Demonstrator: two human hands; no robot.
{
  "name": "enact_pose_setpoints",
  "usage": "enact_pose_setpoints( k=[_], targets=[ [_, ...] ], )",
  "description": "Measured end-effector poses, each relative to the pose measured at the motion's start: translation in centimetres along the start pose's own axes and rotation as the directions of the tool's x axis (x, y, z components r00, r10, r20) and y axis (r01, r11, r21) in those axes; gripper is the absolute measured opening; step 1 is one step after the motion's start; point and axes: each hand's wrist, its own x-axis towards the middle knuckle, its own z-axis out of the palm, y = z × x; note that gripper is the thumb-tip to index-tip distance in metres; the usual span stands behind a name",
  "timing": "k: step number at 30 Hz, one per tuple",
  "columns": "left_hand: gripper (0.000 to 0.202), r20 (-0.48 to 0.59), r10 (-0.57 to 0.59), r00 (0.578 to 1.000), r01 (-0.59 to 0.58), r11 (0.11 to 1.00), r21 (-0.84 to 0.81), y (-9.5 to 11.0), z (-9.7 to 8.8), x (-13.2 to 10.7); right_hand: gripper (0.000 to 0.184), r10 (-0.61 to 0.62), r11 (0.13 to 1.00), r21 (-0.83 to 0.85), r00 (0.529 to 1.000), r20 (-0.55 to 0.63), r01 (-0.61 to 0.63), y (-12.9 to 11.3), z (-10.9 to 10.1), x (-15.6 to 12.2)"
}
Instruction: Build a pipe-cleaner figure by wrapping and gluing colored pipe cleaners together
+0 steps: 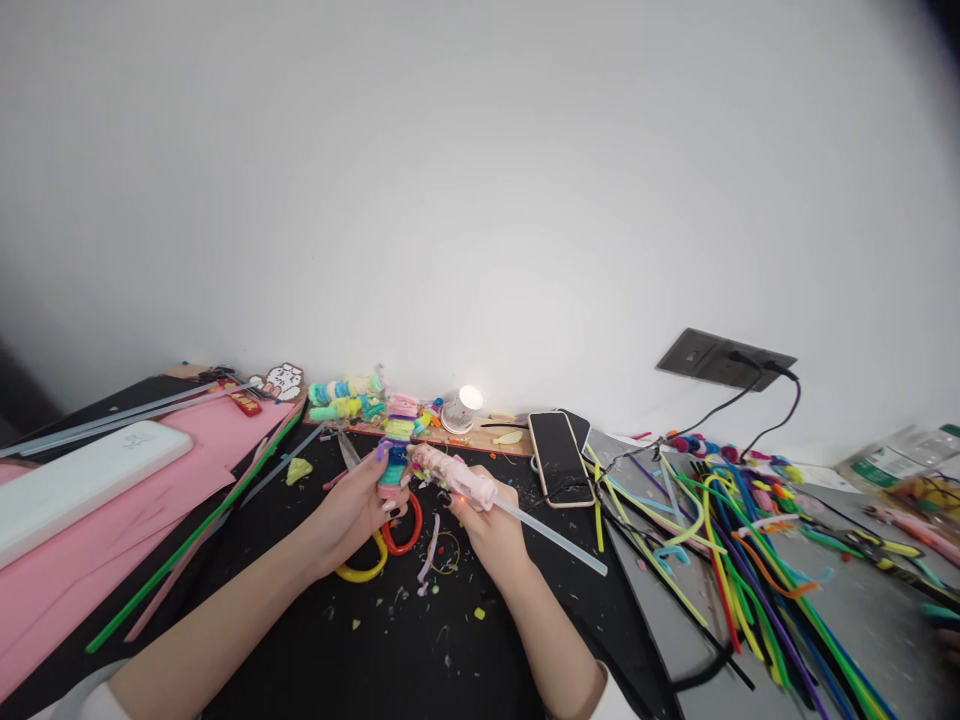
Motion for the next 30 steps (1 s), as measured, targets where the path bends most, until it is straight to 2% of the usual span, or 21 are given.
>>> enact_pose_setpoints(
  k=[8,11,16,20,22,25,28,30],
  targets=[
    [0.022,-0.003,0.011,1.0,-0.01,1.0,0.016,0.1,0.1,0.0,0.011,-0.028,0.99,-0.139,1.0,-0.005,0.027,0.0,-0.2,0.0],
    [0.023,-0.023,0.065,0.998,-0.064,0.996,0.057,0.0,-0.1,0.1,0.012,0.023,0.962,-0.272,1.0,0.015,-0.018,-0.5,-0.6,0.2],
    [0.025,-0.088,0.196,0.977,-0.177,0.966,0.189,-0.2,-0.4,0.4,0.018,0.166,0.819,-0.552,0.986,-0.033,-0.156,-0.7,-1.0,0.5],
    [0.024,-0.104,0.269,0.957,-0.218,0.91,0.353,-0.1,-0.2,0.2,0.035,0.202,0.712,-0.682,0.979,-0.032,-0.169,-0.5,-0.7,0.3],
    [0.022,-0.092,0.31,0.946,-0.231,0.846,0.481,0.0,0.2,0.0,0.046,0.189,0.727,-0.668,0.982,-0.024,-0.156,-1.0,-0.6,0.1],
    [0.019,-0.089,0.342,0.936,-0.231,0.783,0.578,0.1,0.6,-0.3,0.05,0.066,0.838,-0.544,0.998,0.001,-0.055,-2.2,-0.5,-0.1],
    [0.022,-0.063,0.344,0.937,-0.235,0.752,0.615,-0.1,0.5,-0.3,0.039,-0.112,0.926,-0.354,0.991,0.074,0.131,-3.1,-0.4,-0.3],
    [0.025,-0.005,0.351,0.936,-0.254,0.687,0.681,-0.4,0.0,-0.1,0.026,-0.163,0.953,-0.241,0.981,0.106,0.184,-3.1,-0.2,-0.4]
  ],
)
